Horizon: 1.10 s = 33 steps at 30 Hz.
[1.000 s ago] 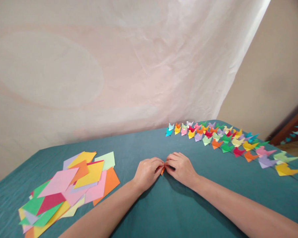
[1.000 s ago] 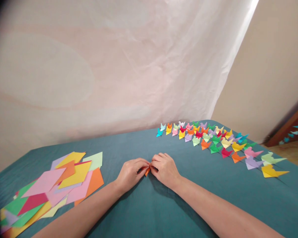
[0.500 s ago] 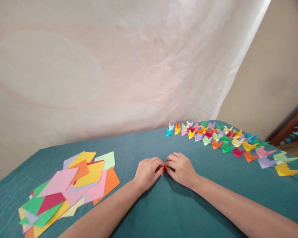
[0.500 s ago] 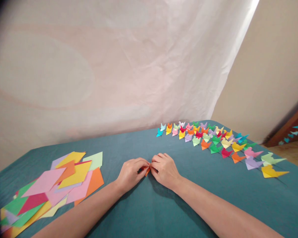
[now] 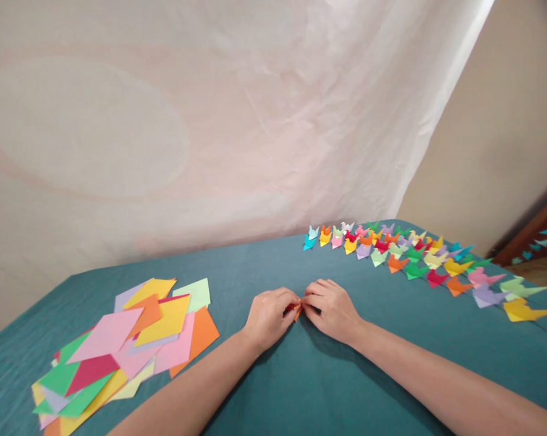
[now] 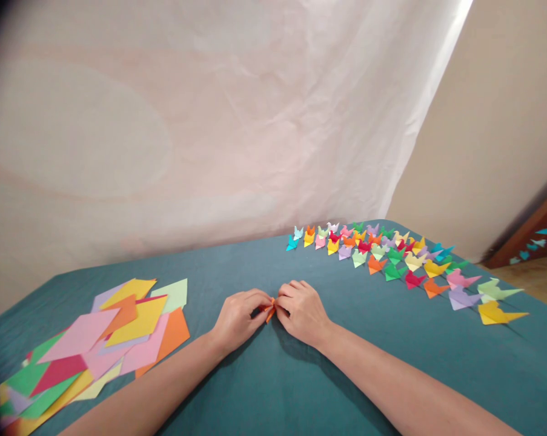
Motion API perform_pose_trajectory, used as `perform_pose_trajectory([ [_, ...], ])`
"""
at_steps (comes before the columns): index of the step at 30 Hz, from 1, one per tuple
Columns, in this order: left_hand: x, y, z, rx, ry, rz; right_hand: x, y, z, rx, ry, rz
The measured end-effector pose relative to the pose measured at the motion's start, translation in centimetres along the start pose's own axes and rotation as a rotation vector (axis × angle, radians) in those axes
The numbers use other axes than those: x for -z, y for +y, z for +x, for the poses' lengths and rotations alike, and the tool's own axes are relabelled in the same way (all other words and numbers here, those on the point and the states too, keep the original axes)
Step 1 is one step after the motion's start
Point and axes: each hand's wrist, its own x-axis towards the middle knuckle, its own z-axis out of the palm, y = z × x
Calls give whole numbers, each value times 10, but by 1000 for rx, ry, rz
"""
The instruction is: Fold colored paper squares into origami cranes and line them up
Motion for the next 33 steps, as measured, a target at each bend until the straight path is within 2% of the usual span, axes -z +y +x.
perform_pose_trajectory([
  [20, 0, 2, -1, -46, 1, 21, -1, 2, -1, 34, -24, -43],
  [33, 3, 6, 0, -31, -44, 43, 4, -2, 0, 102, -58, -89],
])
